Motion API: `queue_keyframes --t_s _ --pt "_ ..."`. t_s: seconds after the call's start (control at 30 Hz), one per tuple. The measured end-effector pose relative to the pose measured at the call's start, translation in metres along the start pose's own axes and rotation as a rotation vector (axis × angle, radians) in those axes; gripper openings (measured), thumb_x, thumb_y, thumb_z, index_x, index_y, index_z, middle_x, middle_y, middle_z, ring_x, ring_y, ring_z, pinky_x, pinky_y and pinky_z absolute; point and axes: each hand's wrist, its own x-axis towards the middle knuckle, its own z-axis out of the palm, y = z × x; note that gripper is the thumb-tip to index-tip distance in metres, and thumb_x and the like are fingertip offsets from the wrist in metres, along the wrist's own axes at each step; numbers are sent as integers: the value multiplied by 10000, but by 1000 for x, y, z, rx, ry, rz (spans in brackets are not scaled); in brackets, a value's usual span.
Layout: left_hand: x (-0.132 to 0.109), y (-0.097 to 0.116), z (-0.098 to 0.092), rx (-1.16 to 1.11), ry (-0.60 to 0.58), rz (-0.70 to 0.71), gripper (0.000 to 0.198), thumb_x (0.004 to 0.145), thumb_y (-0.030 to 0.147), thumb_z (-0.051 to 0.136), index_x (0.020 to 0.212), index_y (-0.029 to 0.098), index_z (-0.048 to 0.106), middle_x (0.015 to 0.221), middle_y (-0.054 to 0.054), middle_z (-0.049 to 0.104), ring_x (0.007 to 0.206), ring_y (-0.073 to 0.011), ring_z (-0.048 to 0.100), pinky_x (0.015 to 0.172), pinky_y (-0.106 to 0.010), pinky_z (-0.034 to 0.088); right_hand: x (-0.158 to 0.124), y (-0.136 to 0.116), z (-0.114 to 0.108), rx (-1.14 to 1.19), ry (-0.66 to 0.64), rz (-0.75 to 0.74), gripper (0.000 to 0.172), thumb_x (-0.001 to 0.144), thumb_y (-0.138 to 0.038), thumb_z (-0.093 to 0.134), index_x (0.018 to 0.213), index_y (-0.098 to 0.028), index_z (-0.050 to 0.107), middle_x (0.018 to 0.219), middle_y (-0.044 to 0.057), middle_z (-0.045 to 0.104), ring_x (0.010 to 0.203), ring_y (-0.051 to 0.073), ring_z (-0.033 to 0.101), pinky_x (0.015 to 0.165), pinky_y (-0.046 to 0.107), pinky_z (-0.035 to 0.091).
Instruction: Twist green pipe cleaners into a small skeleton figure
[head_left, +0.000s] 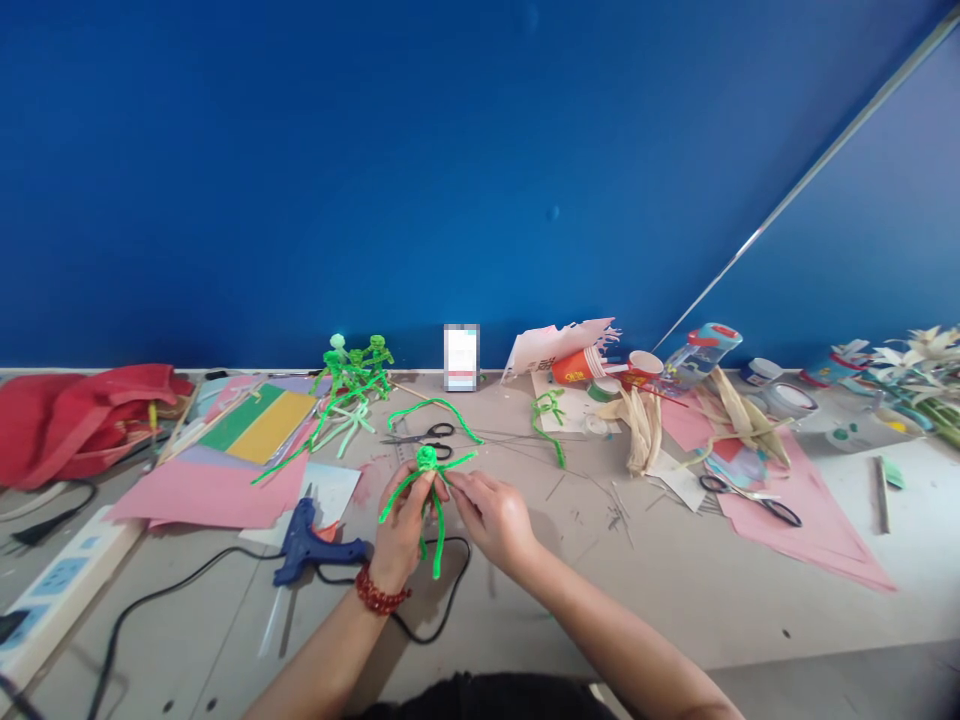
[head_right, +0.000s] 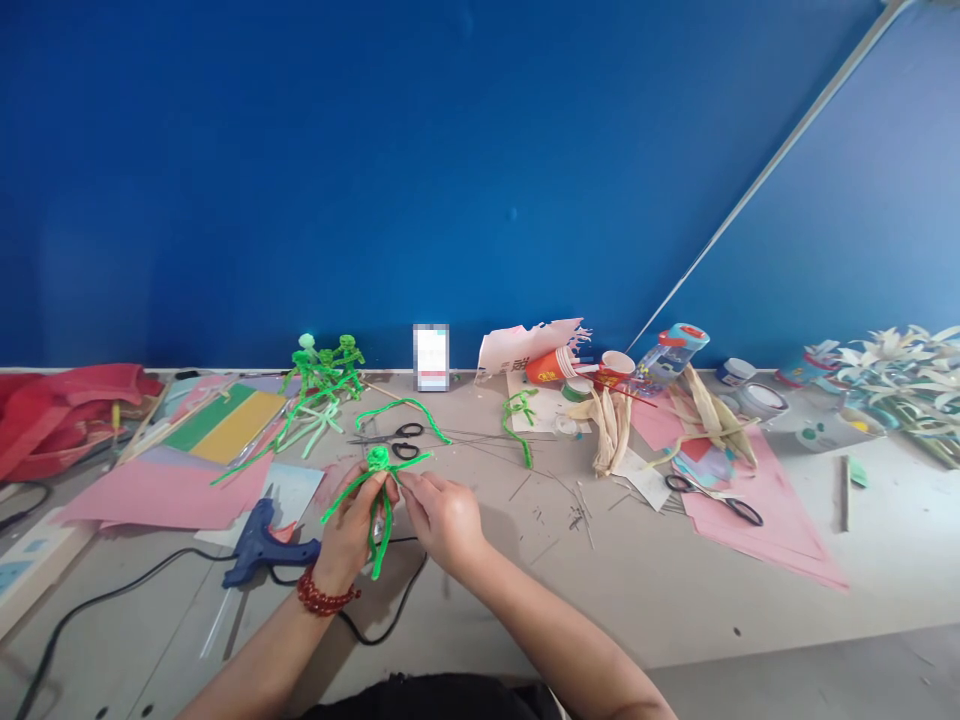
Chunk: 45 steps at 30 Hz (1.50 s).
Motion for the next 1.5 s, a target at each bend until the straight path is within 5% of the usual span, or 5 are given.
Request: queue_keyframes --t_s 0.37,0.87,1.23,1.5 --pt "-4 4 0 113 23 104 172 753 350 732 727 238 603 596 -5 571 541 -172 500 506 -280 405 6 -11 -10 132 -24 68 216 967 -271 477 1006 -229 685 864 48 731 785 176 669 709 243 496" --pt "-3 -9 3 0 -93 2 275 862 352 571 640 196 524 555 36 544 516 -109 484 498 -223 378 6 -8 11 755 317 250 95 801 -166 654 783 -204 739 761 39 714 704 166 658 597 238 502" --pt "-4 -12 2 1 -151 22 243 864 373 583 706 195 538 590 29 569 591 -134 559 601 -238 450 5 -11 8 638 336 202 97 835 -155 646 834 -209 727 667 8 680 672 157 642 691 274 511" --pt "-3 -18 1 64 -5 80 214 822 397 636 924 211 609 797 15 637 703 -155 608 642 -248 489 9 -10 15 874 290 302 55 830 -208 642 791 -194 678 672 -6 588 549 119 562 538 248 469"
